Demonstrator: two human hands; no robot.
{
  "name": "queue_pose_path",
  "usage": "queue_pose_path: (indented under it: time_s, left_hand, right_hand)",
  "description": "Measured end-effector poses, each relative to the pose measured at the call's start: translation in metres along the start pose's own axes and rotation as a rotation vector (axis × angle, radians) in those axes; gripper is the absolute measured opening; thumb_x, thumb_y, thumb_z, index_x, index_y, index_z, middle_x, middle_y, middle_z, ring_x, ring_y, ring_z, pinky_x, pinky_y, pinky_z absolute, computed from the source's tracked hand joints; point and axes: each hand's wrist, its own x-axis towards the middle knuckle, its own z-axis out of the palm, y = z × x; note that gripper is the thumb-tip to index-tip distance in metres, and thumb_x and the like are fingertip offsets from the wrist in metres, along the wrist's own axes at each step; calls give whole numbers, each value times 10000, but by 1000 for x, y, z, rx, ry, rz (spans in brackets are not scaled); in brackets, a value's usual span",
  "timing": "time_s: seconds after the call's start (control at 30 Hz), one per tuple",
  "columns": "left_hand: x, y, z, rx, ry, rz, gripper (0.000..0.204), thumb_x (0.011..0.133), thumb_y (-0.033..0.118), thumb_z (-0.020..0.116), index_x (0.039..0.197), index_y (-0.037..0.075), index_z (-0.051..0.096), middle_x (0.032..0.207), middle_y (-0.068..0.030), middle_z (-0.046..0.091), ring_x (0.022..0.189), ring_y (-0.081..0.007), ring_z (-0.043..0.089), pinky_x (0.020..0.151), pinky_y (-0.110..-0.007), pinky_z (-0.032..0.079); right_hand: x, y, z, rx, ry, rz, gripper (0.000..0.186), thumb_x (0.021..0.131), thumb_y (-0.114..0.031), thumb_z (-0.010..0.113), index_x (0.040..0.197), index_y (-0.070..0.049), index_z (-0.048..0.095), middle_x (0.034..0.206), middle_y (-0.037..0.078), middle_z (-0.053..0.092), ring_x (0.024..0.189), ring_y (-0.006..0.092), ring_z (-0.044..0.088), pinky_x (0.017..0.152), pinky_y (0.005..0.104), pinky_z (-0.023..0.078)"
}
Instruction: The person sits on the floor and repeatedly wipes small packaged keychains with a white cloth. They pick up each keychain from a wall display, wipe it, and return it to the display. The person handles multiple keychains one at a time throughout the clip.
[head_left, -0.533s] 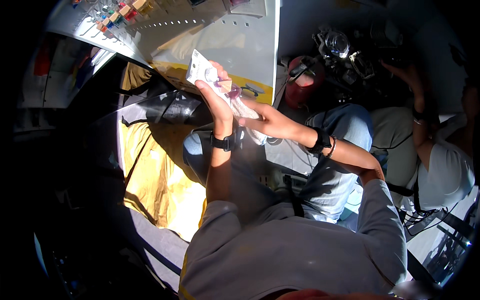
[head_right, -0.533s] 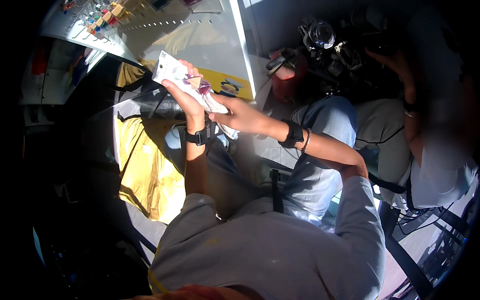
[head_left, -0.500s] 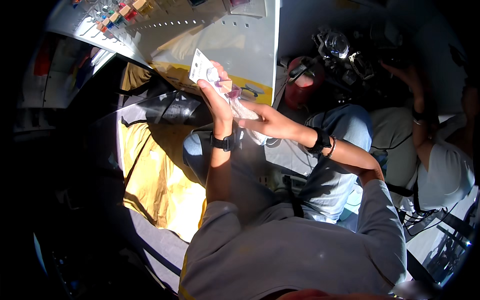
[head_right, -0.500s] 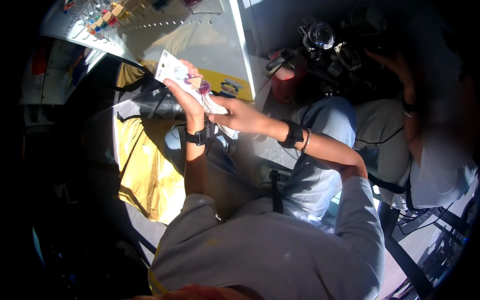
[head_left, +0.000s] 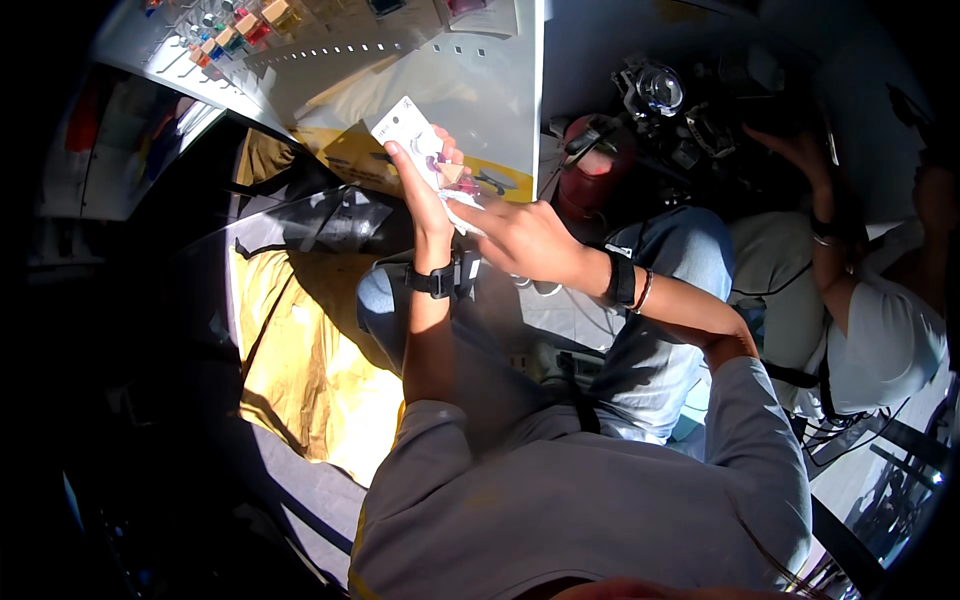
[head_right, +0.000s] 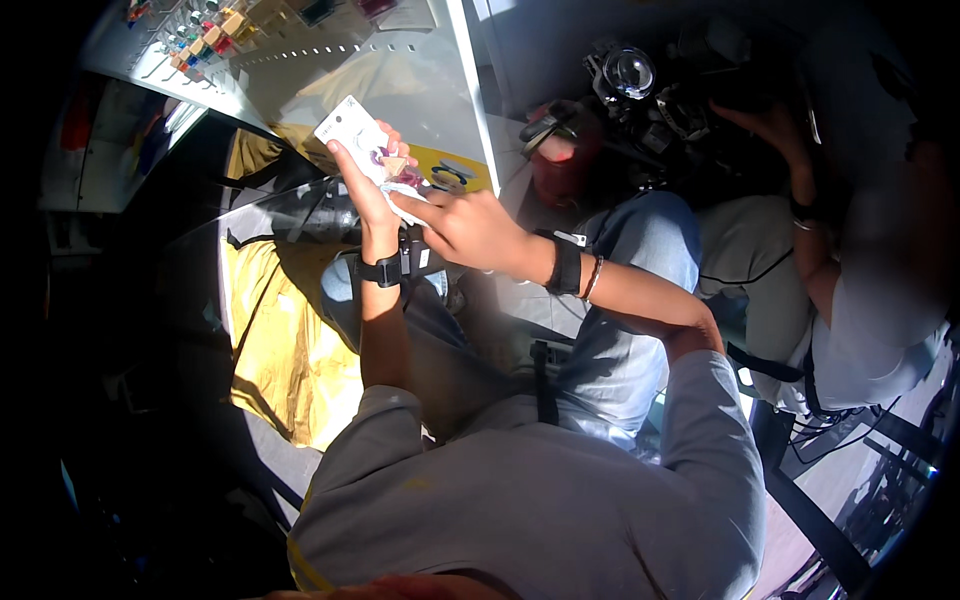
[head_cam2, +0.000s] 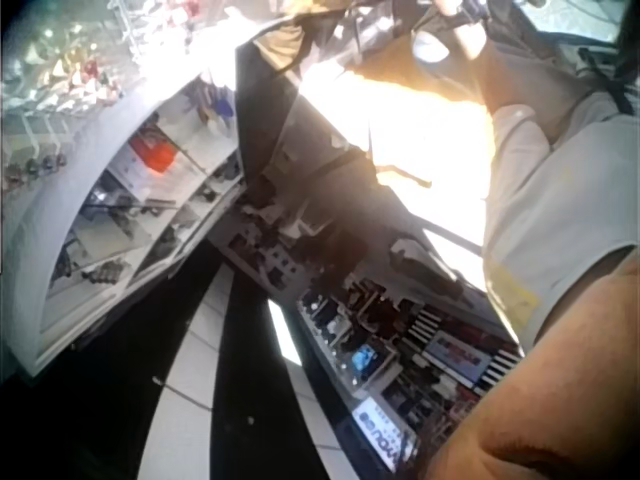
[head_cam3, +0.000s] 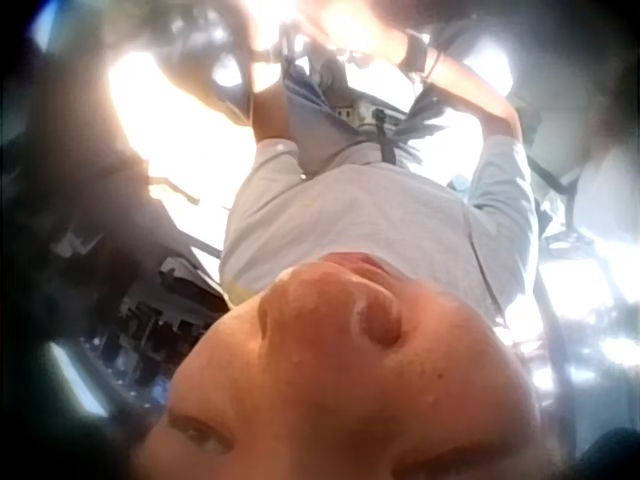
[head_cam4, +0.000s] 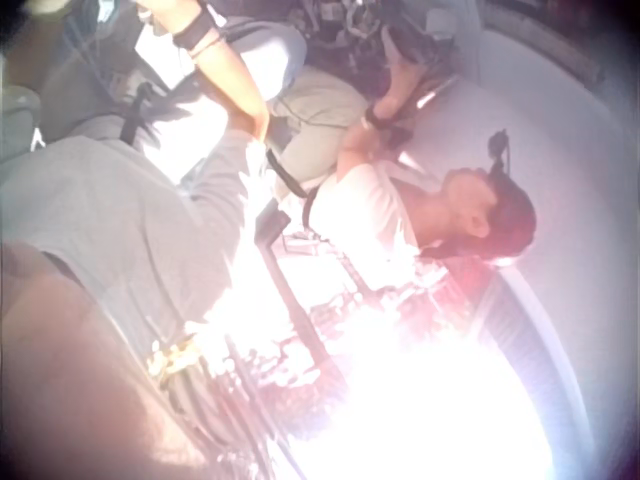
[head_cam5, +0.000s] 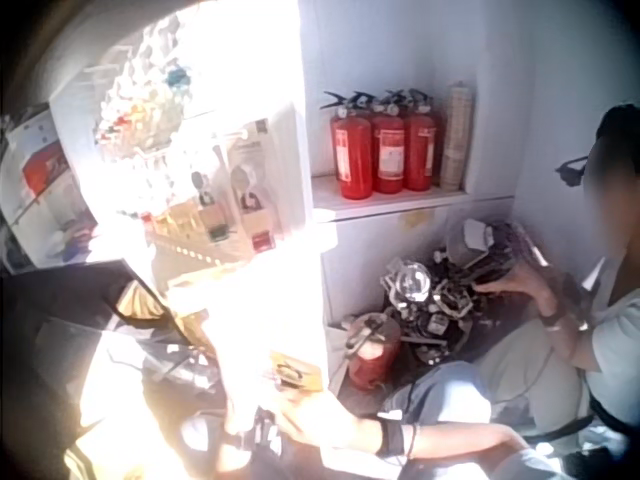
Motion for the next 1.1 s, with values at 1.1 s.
queue_pose_path:
  time_s: [1.1]
  left_hand:
    - [1, 17, -3, -283, -282, -114, 770, 908, 692, 178, 946, 4, 523, 935, -222, 617, 901, -290, 580, 844, -384, 458]
  right_hand:
    - [15, 24, -23, -69, 89, -38, 404, 829, -155, 597, 1232, -141, 586, 794, 114, 608, 544, 309, 568, 480, 364, 437]
